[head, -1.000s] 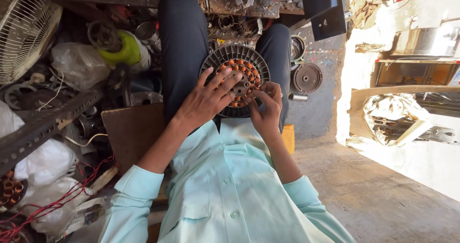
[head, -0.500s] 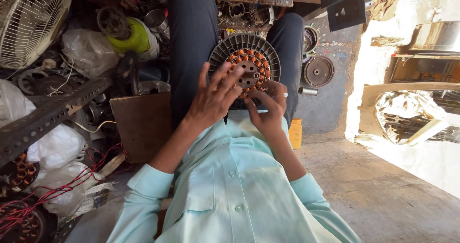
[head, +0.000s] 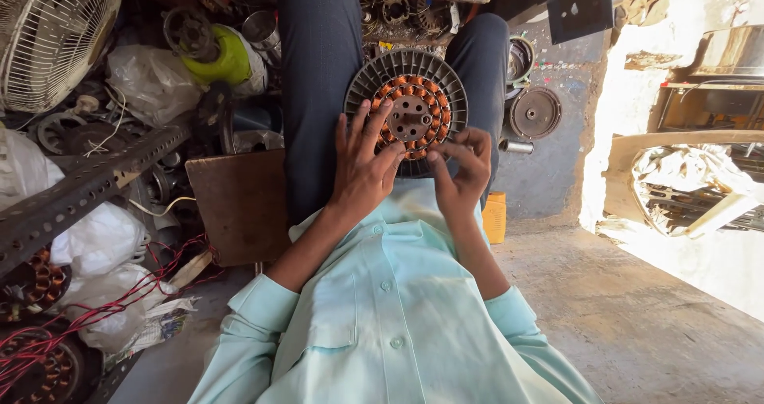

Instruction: The recorder is rewiring or repairing the stator of an electric motor or fan, using wire and matches to prepare wire ends.

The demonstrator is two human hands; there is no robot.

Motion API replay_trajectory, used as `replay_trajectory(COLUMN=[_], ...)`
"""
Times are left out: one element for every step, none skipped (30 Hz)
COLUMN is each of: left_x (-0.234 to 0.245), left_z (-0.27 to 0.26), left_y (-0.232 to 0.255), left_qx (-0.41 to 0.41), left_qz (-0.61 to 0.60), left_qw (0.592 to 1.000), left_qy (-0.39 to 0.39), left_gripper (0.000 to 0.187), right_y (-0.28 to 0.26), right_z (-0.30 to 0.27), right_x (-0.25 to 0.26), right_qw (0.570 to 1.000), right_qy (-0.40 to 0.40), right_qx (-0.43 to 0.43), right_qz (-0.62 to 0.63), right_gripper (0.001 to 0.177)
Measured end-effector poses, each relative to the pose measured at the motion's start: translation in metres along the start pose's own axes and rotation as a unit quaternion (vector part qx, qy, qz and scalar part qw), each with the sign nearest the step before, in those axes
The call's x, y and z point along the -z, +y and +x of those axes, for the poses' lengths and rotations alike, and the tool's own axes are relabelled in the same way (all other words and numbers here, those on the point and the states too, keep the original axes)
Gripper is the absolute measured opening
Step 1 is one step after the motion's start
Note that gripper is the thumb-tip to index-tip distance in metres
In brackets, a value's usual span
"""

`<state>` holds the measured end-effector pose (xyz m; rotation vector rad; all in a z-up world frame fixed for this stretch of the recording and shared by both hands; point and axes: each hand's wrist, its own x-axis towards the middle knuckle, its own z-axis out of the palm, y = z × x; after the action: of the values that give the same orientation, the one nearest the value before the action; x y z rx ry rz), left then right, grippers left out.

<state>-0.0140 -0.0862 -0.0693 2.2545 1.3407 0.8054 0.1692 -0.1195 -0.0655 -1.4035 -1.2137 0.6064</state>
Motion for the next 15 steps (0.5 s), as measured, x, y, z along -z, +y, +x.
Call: replay_trajectory(left_x=[0.002,0.003,0.002,0.000,-0.002,0.002,0.004,0.007,0.013,0.020,0.027,0.028,0.028,0.028,0.024], left_z=[-0.001,-0.001,-0.005,-0.009,-0.011,-0.008,-0.005,-0.003,0.007,0.016,0.027,0.030,0.034,0.038,0.037], left_y=[0.001,0.002,0.001,0.000,-0.001,-0.003,-0.004,-0.006,-0.005,-0.004,-0.004,-0.001,0.001,0.003,0.004], left_qx=[-0.002,-0.005,-0.005,0.003,0.008,0.007,0.022,0.036,0.034,0.046,0.057,0.055,0.058,0.061,0.058], left_qz=[-0.002,-0.004,-0.004,-0.016,-0.028,-0.028,-0.048,-0.067,-0.068,-0.054,-0.039,-0.040,-0.023,-0.006,-0.008], left_qw=[1.000,1.000,1.000,1.000,0.999,0.999,0.997,0.993,0.993,0.994,0.995,0.995,0.997,0.998,0.998], left_qy=[0.000,0.000,0.000,0.017,0.034,0.035,0.063,0.090,0.091,0.084,0.077,0.079,0.053,0.028,0.028], left_gripper=[0.012,0.011,0.011,0.012,0.013,0.013,0.017,0.022,0.022,0.026,0.032,0.032,0.034,0.036,0.036], right_y=[-0.004,-0.007,-0.012,-0.016,-0.021,-0.019,-0.018,-0.016,-0.016,-0.015,-0.015,-0.016,-0.018,-0.020,-0.012], right_z=[0.005,0.011,0.012,0.014,0.017,0.016,0.013,0.010,0.009,0.008,0.009,0.007,0.005,0.004,0.001], right_x=[0.001,0.003,0.002,0.001,0.000,-0.004,-0.007,-0.010,-0.009,-0.009,-0.009,-0.007,-0.005,-0.003,-0.001], right_qw=[0.999,0.998,0.998,0.994,0.988,0.988,0.985,0.982,0.982,0.984,0.985,0.985,0.991,0.994,0.994], right_qy=[-0.029,-0.059,-0.059,-0.084,-0.107,-0.106,-0.098,-0.091,-0.089,-0.084,-0.079,-0.076,-0.081,-0.085,-0.083], right_qx=[0.009,0.018,0.018,0.038,0.058,0.059,0.074,0.088,0.089,0.088,0.088,0.090,0.066,0.042,0.043], right_qz=[-0.012,-0.024,-0.023,-0.061,-0.099,-0.099,-0.121,-0.142,-0.143,-0.133,-0.123,-0.123,-0.089,-0.055,-0.057], right_gripper=[0.016,0.018,0.018,0.021,0.023,0.023,0.021,0.019,0.019,0.020,0.020,0.020,0.018,0.016,0.016])
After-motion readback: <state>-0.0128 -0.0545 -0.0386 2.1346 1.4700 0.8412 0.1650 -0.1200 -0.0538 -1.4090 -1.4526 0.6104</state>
